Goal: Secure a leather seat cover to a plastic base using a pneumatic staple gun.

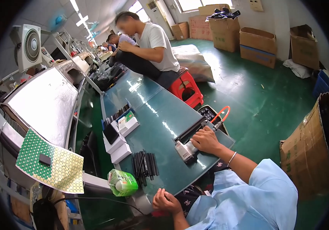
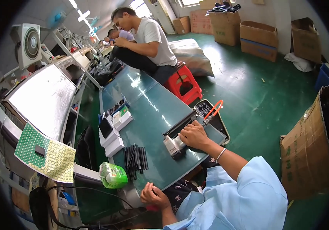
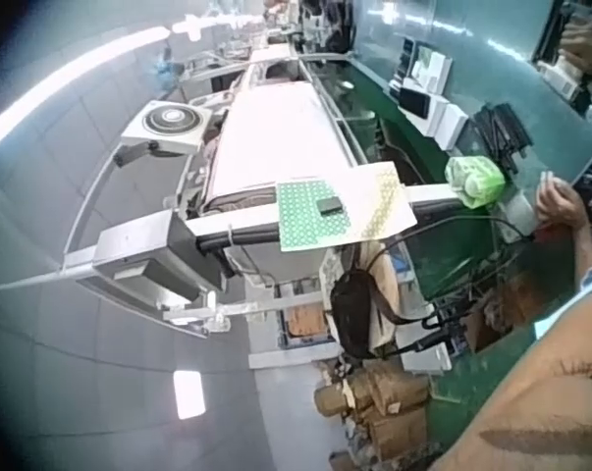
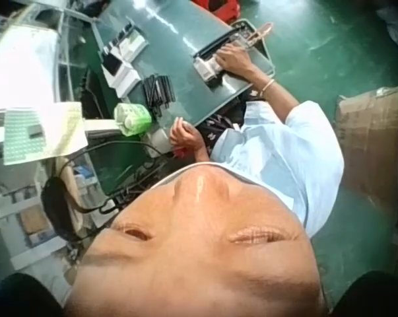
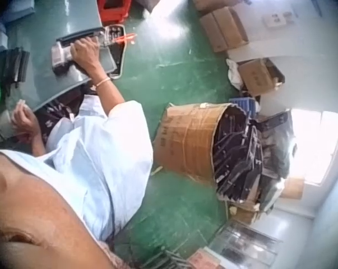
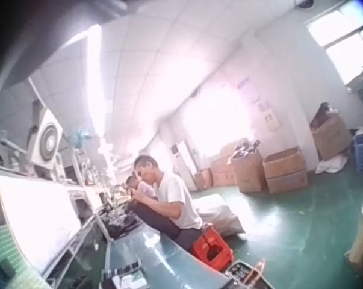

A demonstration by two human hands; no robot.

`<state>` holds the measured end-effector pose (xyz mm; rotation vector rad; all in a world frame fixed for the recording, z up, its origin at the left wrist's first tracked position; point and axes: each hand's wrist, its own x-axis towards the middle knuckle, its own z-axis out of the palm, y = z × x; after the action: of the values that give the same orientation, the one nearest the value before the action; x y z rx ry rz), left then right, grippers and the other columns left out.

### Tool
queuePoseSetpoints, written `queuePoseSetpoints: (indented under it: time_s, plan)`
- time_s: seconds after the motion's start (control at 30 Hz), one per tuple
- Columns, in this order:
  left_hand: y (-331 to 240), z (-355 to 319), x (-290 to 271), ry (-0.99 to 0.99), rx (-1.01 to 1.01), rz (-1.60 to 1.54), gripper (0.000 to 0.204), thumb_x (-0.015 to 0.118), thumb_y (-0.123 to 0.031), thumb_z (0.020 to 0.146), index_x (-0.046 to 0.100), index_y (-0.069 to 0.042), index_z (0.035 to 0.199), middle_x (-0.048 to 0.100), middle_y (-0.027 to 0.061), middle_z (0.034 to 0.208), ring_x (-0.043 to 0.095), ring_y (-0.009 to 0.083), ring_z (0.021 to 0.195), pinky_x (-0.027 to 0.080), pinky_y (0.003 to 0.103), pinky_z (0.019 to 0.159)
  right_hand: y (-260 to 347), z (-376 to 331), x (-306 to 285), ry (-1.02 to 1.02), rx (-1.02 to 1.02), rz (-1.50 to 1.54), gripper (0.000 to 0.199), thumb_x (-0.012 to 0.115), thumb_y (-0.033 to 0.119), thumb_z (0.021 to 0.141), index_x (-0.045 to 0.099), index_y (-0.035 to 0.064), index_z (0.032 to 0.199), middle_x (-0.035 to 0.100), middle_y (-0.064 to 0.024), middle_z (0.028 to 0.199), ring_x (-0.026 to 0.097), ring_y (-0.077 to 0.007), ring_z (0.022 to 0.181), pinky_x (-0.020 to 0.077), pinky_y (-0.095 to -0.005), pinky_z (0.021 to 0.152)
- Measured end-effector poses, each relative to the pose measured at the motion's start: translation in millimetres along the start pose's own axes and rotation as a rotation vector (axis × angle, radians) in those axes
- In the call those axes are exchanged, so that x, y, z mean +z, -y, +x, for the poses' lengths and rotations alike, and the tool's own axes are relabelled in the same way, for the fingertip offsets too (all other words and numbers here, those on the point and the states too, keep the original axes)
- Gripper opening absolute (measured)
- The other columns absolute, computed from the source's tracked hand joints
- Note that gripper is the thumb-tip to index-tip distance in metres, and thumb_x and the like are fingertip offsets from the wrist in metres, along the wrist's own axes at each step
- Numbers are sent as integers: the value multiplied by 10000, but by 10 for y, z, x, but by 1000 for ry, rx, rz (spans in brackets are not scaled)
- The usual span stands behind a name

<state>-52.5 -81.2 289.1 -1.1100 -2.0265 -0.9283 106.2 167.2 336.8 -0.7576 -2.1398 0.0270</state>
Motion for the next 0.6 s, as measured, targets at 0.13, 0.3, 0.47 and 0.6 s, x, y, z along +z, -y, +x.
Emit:
queuePoseSetpoints:
  time_s: [0.13,0.3,0.47,0.6]
  plan:
    - [2,-11,-4,1,19,1,138,503,-152,874,621,-95,917,635,19,1020,533,247,984,342,423,897,4,-31,-14,-8,-1,4,287,569,249,818,553,97,574,571,-37,610,570,-198,645,389,-343,715]
    - [-5,-21,18,-9,-15,-2,155,505,-170,873,634,-84,885,636,20,1003,543,240,981,335,428,915,5,-17,-26,14,3,-16,282,570,248,816,558,98,579,562,-35,608,569,-197,651,388,-344,717]
    - [-43,-9,27,6,-37,0,151,505,-165,871,636,-90,877,636,14,1002,542,238,985,335,430,914,-26,2,-35,17,4,-6,266,570,244,815,571,100,592,561,-30,615,566,-195,652,386,-344,714]
    - [-10,0,14,13,-44,5,147,503,-163,869,633,-95,880,633,18,999,544,241,980,334,431,914,16,50,-22,46,-21,-12,257,576,242,811,577,101,597,565,-26,617,568,-192,653,388,-346,710]
